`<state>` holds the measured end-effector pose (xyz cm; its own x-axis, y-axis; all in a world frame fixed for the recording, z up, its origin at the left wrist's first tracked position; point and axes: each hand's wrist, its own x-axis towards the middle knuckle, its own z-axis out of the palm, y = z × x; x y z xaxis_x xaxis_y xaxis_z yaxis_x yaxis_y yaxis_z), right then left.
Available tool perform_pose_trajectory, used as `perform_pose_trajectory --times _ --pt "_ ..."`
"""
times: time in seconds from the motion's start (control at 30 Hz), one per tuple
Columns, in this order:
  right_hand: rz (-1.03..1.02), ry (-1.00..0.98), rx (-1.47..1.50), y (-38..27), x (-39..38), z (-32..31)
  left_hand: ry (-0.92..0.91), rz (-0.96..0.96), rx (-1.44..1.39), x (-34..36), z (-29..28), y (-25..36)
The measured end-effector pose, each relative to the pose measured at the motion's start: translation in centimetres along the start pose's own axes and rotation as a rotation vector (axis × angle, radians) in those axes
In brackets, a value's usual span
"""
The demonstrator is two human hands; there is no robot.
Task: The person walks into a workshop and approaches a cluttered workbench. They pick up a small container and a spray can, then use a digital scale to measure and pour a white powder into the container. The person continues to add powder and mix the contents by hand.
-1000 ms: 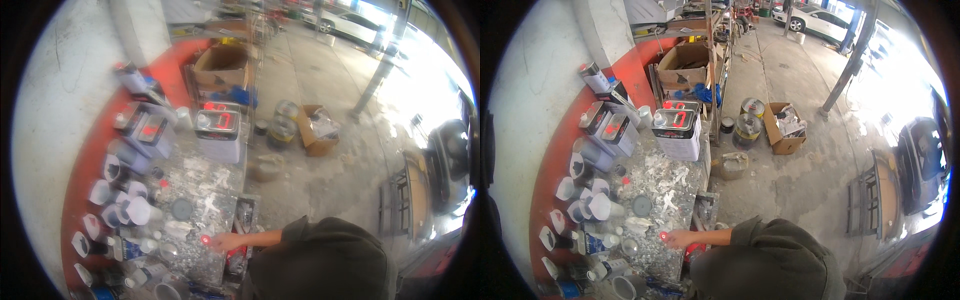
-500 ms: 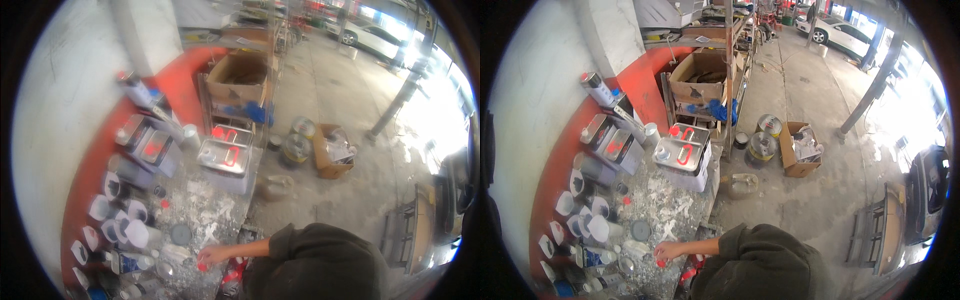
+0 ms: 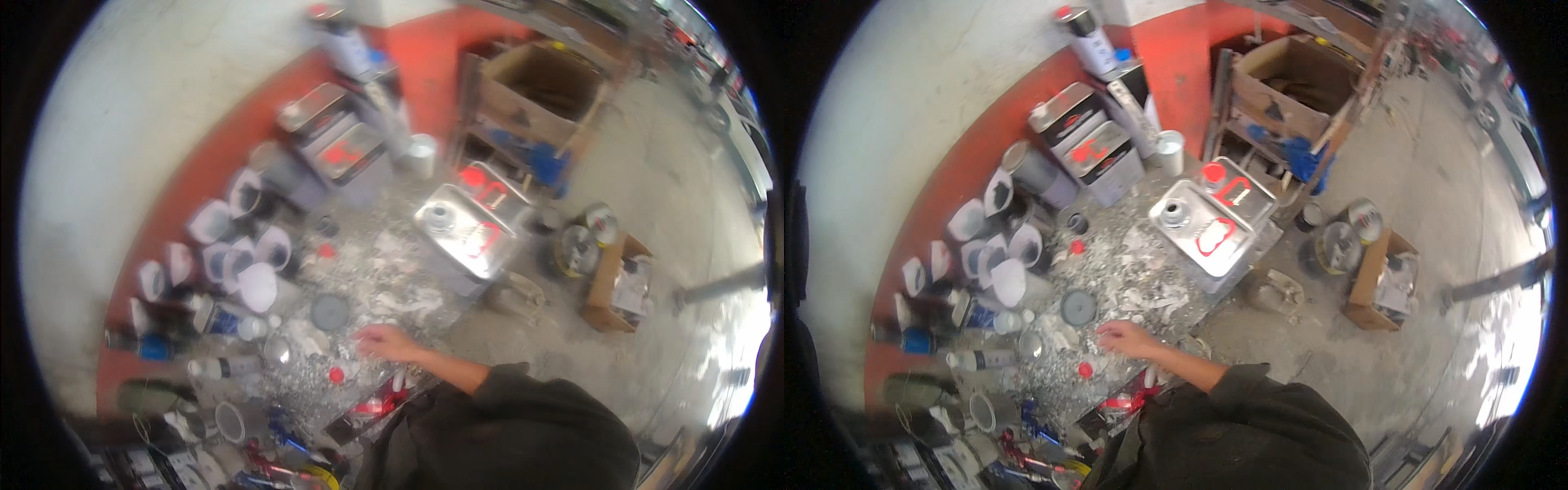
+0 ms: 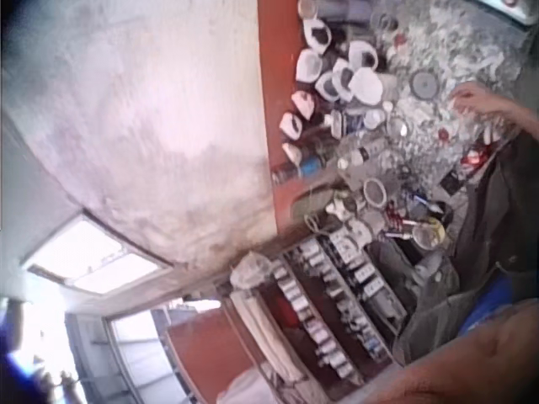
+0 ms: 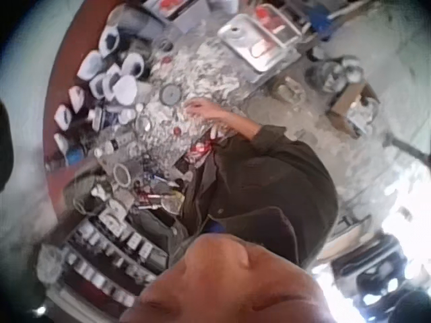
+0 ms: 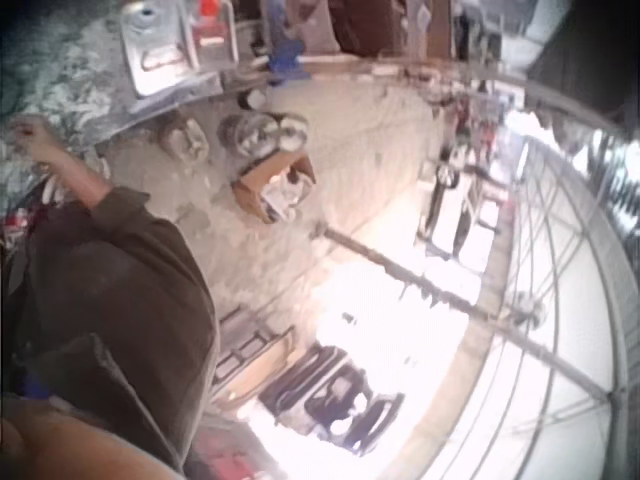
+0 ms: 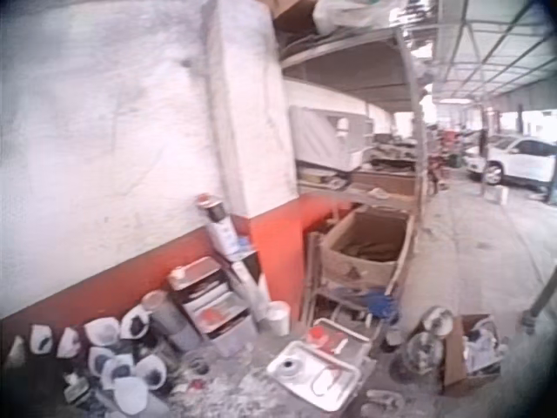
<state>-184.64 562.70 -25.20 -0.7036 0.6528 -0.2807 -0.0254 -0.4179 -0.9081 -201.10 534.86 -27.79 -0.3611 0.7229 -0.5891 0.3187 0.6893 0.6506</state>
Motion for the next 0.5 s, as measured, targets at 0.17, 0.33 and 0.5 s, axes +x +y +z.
perform_pose_trajectory --times 0.17,0.33,0.5 --pt "0.054 0.033 -0.036 -0.1 0.4 -1.2 0.038 -0.107 -0.105 -3.1 1.5 -3.6" --pt "0.083 0.089 -0.023 -1.5 1.0 -3.3 0.032 -0.21 -0.186 -4.8 4.0 -6.7" --pt "0.097 0.08 -0.062 -2.4 2.4 -4.5 0.015 -0.27 -0.273 -5.5 5.9 -9.0"
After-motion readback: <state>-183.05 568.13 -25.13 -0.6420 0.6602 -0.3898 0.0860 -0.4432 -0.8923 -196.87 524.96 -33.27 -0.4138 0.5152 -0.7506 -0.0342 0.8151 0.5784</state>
